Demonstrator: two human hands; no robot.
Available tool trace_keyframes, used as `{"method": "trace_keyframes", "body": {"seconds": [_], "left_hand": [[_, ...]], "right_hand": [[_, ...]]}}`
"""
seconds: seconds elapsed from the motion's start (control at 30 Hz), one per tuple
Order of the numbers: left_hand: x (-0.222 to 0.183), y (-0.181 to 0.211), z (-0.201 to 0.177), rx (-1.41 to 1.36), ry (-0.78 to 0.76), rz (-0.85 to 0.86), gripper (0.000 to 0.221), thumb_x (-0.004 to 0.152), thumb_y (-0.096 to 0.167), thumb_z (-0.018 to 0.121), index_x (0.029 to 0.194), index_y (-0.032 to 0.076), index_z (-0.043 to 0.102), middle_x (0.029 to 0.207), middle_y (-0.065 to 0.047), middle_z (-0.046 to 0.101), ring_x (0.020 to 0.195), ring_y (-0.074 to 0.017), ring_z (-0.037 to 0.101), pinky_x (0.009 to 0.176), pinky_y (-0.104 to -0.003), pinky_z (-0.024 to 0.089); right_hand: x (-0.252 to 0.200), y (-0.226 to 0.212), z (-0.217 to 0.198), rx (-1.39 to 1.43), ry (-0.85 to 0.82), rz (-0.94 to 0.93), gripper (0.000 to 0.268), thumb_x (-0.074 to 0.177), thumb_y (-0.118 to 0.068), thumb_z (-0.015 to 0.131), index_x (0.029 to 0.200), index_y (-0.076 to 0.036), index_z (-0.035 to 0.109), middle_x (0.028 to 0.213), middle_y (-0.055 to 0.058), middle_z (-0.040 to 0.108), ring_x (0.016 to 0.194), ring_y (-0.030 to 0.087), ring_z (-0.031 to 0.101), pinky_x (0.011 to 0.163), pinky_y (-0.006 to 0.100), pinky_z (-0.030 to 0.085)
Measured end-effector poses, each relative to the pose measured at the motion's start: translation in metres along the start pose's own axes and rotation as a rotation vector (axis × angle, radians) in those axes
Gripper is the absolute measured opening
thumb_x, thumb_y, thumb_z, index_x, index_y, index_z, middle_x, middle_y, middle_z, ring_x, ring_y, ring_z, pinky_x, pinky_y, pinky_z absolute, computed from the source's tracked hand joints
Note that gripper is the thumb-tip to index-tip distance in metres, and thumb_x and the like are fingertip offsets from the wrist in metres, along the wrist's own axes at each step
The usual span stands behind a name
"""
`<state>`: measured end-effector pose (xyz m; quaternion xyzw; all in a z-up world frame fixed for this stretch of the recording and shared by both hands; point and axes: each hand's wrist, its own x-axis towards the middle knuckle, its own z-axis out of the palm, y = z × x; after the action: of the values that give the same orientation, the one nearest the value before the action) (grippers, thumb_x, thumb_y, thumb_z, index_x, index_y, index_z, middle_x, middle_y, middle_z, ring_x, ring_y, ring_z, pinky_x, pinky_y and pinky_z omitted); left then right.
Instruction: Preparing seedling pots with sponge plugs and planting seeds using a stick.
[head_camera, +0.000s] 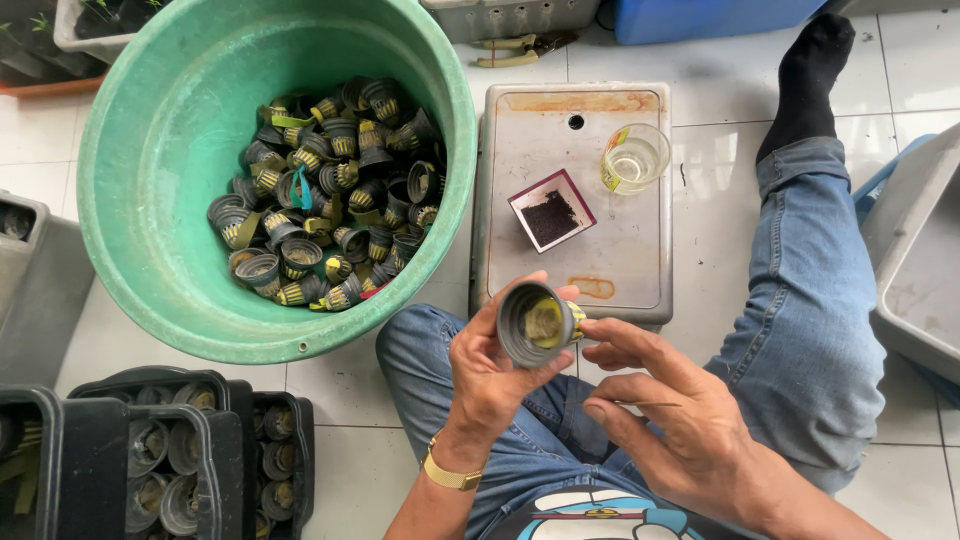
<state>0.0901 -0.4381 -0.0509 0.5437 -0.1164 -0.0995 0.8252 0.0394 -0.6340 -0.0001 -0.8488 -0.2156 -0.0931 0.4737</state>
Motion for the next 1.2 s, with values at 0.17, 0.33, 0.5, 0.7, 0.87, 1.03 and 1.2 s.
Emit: {"method": "trace_keyframes", "body": {"seconds": [0.17,0.33,0.5,0.7,0.87,1.03,1.2], "left_hand": [[0.006,-0.003,-0.008,-0.308,-0.050,-0.110,0.077,0.081,0.001,0.078,0.152,-0.006,0.049,0.129,-0.030,0.069,0.119,-0.0262,0.069,0.114,-0.040,0.050],[0.011,0.001,-0.007,-0.446,-0.102,-0.181,0.086,0.077,0.010,0.070,0.156,-0.009,0.041,0.122,-0.033,0.068,0.117,-0.0315,0.068,0.116,-0.040,0.047],[0.011,0.005,-0.004,-0.458,-0.132,-0.216,0.091,0.076,0.015,0.070,0.158,-0.010,0.040,0.119,-0.032,0.069,0.118,-0.0331,0.068,0.116,-0.040,0.046],[0.009,0.001,-0.006,-0.483,-0.162,-0.220,0.092,0.075,0.013,0.071,0.159,-0.010,0.040,0.118,-0.027,0.069,0.122,-0.0343,0.068,0.117,-0.041,0.047],[0.007,0.003,-0.008,-0.389,-0.167,-0.170,0.085,0.074,0.007,0.072,0.154,-0.006,0.046,0.122,-0.026,0.071,0.122,-0.0309,0.067,0.117,-0.039,0.048],[-0.004,-0.007,-0.017,0.199,-0.171,0.023,0.050,0.078,-0.003,0.083,0.126,0.000,0.068,0.107,-0.012,0.068,0.100,-0.0201,0.066,0.100,-0.032,0.054],[0.002,0.023,0.003,0.554,-0.138,0.264,0.062,0.072,0.004,0.083,0.131,0.005,0.065,0.113,-0.005,0.070,0.102,-0.0187,0.064,0.096,-0.030,0.055]], "right_hand": [[0.000,-0.010,-0.014,-0.031,0.040,0.041,0.013,0.081,-0.005,0.077,0.092,-0.001,0.071,0.123,0.018,0.070,0.103,0.025,0.077,0.081,0.032,0.063],[-0.006,-0.022,-0.020,0.068,0.323,0.123,0.010,0.090,0.002,0.070,0.098,0.007,0.069,0.101,0.020,0.075,0.091,0.024,0.079,0.079,0.033,0.067],[-0.014,-0.021,-0.016,0.128,0.409,0.157,0.008,0.094,0.003,0.066,0.100,0.009,0.067,0.095,0.021,0.074,0.091,0.026,0.078,0.083,0.035,0.066],[-0.010,-0.024,-0.018,0.094,0.384,0.174,0.008,0.092,0.004,0.065,0.099,0.009,0.066,0.096,0.023,0.074,0.088,0.027,0.077,0.081,0.034,0.064],[-0.002,-0.026,-0.019,-0.020,0.331,0.142,0.008,0.092,0.004,0.066,0.100,0.006,0.065,0.095,0.020,0.074,0.087,0.025,0.078,0.079,0.033,0.065],[0.007,-0.018,-0.016,-0.287,0.190,-0.109,0.016,0.088,0.001,0.072,0.100,0.007,0.063,0.091,0.019,0.074,0.078,0.025,0.075,0.065,0.031,0.059],[-0.012,-0.014,-0.022,-0.297,0.201,-0.039,0.017,0.090,0.000,0.070,0.103,0.005,0.061,0.093,0.019,0.075,0.081,0.025,0.076,0.067,0.030,0.059]]}}
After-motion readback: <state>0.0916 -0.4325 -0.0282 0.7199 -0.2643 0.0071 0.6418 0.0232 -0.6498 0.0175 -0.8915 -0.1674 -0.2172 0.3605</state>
